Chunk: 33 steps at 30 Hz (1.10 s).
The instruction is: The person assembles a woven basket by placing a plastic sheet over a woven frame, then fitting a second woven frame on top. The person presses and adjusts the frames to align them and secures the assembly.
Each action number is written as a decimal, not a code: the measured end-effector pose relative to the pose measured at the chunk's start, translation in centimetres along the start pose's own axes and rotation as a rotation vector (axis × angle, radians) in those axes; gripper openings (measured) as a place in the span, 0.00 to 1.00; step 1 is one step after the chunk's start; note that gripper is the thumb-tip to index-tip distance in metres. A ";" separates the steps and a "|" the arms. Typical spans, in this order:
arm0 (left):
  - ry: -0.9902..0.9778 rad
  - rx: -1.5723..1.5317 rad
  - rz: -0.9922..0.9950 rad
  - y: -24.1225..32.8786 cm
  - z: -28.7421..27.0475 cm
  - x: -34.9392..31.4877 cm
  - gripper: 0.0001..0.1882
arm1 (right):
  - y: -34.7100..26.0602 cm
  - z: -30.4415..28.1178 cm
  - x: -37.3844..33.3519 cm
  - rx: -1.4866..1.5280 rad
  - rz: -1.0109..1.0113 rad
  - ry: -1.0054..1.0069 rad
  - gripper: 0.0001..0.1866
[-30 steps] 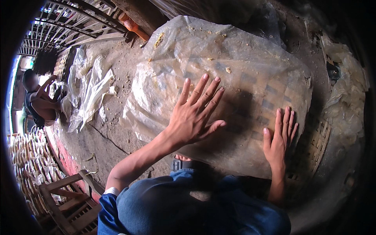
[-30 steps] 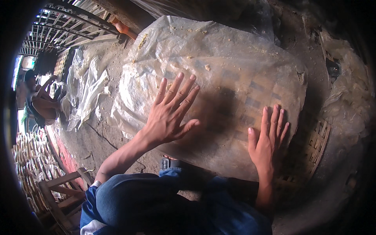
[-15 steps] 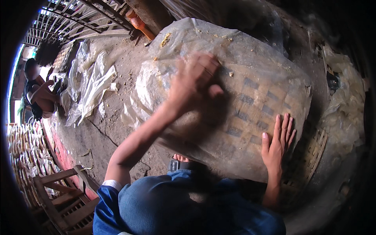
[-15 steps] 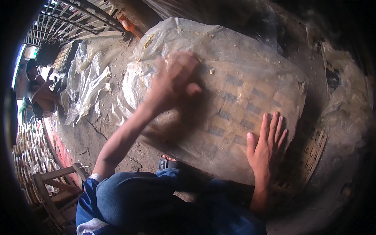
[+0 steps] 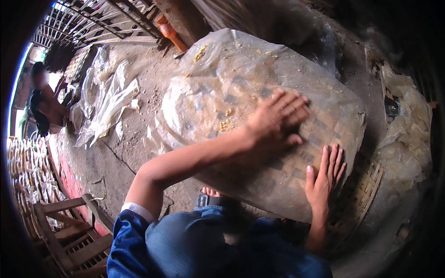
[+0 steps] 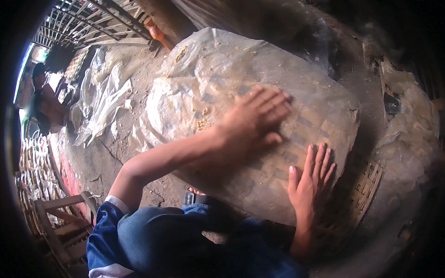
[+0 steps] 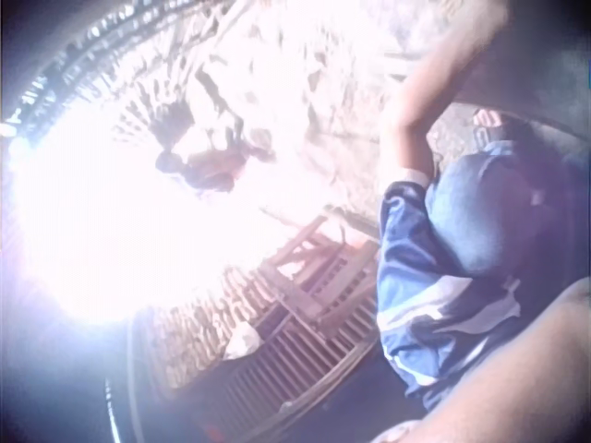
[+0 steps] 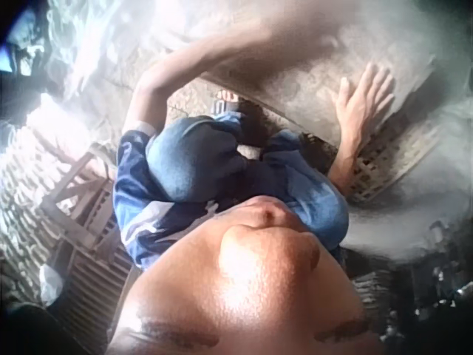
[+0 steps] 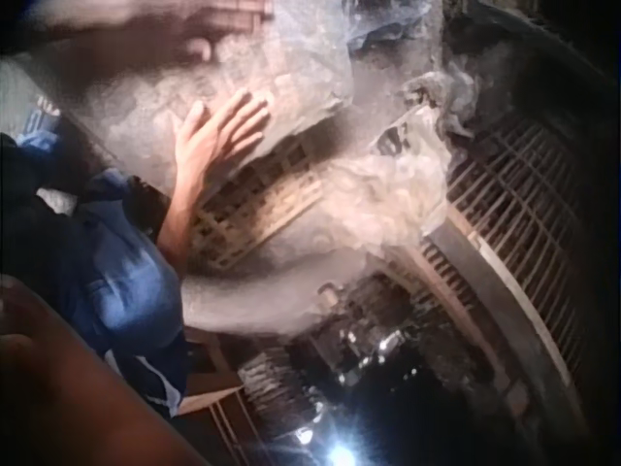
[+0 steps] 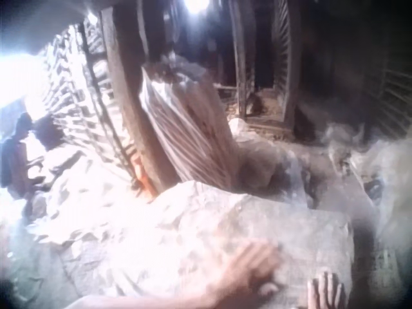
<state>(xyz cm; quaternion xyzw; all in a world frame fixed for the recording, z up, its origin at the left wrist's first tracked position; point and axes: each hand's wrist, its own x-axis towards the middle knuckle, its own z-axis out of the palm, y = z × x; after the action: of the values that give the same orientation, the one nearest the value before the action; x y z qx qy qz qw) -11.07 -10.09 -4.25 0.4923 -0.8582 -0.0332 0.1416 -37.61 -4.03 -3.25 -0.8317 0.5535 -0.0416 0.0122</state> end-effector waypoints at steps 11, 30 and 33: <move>0.254 0.396 -0.396 -12.0 -8.2 -0.5 0.41 | 0.3 0.1 0.2 0.036 0.008 0.024 0.39; 0.256 0.440 -0.623 -19.0 -11.7 -11.3 0.41 | 0.0 0.2 0.2 0.035 -0.013 0.030 0.38; 0.225 0.100 -0.374 -17.2 -11.5 -10.3 0.41 | 0.3 0.4 0.1 0.052 -0.006 0.044 0.37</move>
<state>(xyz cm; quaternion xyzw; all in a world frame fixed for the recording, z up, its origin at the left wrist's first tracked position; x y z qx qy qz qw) 11.37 -9.23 1.21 0.6498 -0.7313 0.0389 0.2035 -37.81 -4.19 -3.70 -0.8317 0.5497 -0.0745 0.0216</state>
